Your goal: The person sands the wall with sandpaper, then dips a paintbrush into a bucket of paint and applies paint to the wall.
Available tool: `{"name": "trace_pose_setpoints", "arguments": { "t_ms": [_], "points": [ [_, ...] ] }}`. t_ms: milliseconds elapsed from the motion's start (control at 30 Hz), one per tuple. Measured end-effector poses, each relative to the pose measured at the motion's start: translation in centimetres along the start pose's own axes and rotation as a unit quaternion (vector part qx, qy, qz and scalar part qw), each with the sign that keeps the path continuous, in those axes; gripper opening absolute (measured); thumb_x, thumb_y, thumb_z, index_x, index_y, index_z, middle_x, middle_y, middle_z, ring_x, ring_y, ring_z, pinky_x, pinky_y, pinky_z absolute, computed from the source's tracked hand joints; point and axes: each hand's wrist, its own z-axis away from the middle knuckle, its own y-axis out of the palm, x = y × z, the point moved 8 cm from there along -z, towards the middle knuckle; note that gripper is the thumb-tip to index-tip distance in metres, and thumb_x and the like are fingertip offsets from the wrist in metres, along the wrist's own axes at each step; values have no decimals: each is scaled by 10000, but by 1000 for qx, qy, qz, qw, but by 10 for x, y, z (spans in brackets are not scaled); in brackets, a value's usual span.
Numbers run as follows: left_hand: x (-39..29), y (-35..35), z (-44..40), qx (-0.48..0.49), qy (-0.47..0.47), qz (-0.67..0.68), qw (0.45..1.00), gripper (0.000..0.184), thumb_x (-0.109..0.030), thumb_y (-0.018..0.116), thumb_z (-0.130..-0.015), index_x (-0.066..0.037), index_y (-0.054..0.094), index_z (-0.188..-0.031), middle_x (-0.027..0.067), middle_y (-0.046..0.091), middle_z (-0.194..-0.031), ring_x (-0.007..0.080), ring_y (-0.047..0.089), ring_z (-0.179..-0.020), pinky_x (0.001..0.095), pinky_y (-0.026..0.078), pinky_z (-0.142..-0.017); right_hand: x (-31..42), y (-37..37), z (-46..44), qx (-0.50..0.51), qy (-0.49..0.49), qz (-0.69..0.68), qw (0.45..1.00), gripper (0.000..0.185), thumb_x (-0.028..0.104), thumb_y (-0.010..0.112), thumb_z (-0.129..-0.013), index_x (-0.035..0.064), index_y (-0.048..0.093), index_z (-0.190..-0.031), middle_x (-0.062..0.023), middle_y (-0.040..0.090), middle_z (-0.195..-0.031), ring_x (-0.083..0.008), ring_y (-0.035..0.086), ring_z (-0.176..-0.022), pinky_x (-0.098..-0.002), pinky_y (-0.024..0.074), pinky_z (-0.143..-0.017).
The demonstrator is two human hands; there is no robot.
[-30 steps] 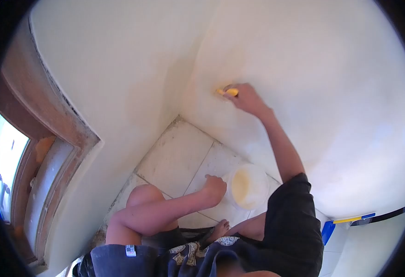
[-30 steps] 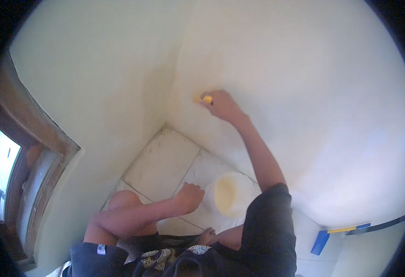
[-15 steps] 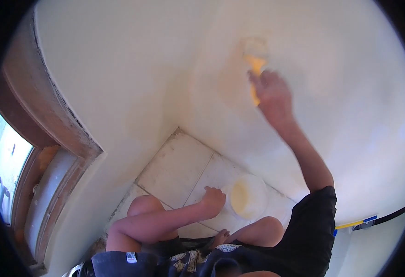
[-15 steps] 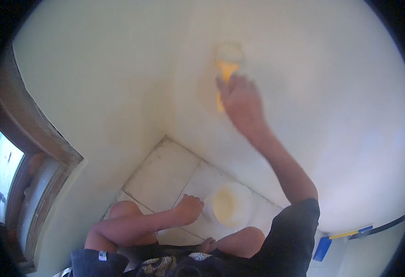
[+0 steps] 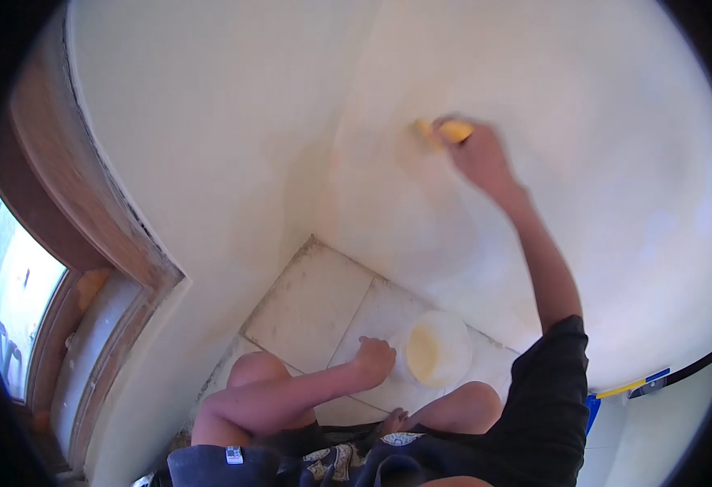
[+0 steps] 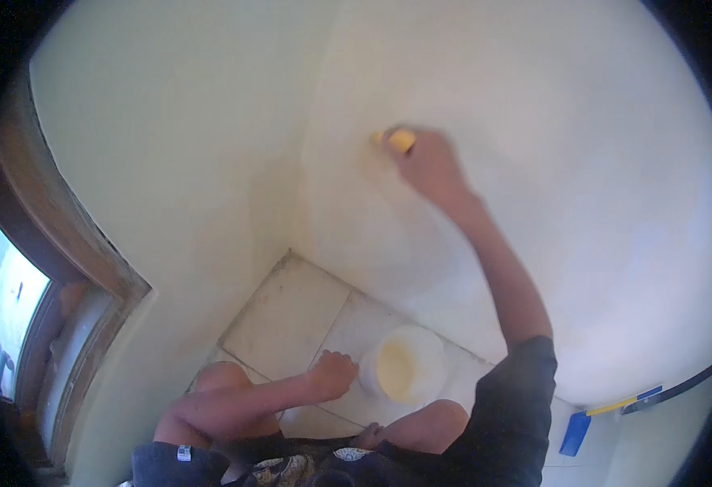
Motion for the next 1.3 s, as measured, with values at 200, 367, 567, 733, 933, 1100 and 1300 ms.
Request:
{"name": "trace_pose_setpoints", "arguments": {
  "t_ms": [200,367,567,733,933,1100,1300],
  "points": [
    [-2,5,-2,-3,12,-14,1000,236,-193,618,-746,-35,593,-918,136,612,-879,285,613,-827,453,459,-713,90,-75,20,-220,-240,295,898,241,86,602,-819,66,612,-1059,-78,583,-812,-225,565,-743,-355,479,-619],
    [-2,3,-3,31,13,-21,999,224,-153,593,-748,-31,592,-935,140,612,-908,279,611,-838,448,458,-709,55,56,68,4,-263,300,917,290,77,559,-805,50,569,-1093,-124,551,-837,-287,556,-800,-389,486,-633],
    [-4,4,-3,18,5,-21,1000,220,-132,565,-755,-33,602,-948,140,619,-915,275,612,-859,445,459,-712,28,48,40,69,-80,72,992,183,169,582,-850,85,640,-1002,-192,626,-895,-347,610,-812,-410,484,-702],
    [0,3,-2,13,1,-27,1000,212,-130,556,-760,-33,601,-943,139,620,-914,277,612,-855,444,458,-713,47,-69,-9,-121,-56,43,990,172,174,607,-866,61,642,-991,-116,597,-694,-163,532,-567,-314,440,-546],
    [0,3,-3,10,-2,-16,1000,199,-121,564,-759,-32,601,-934,140,622,-899,283,613,-851,447,457,-726,71,-18,26,-146,-216,310,914,274,86,607,-788,98,604,-1061,-89,545,-825,-267,559,-792,-362,489,-632],
    [-1,1,-1,15,-3,-14,1000,198,-119,574,-757,-30,600,-932,141,622,-894,287,614,-853,453,456,-730,54,71,59,41,-207,232,950,212,127,595,-813,98,617,-1021,-116,577,-833,-281,584,-800,-371,495,-666],
    [-1,-3,0,10,-3,2,1000,186,-121,568,-763,-31,597,-924,142,618,-897,280,613,-854,455,454,-730,33,-23,-8,-42,-21,46,998,171,222,560,-873,80,657,-873,-149,649,-776,-287,626,-689,-418,492,-630]
  ]
}}
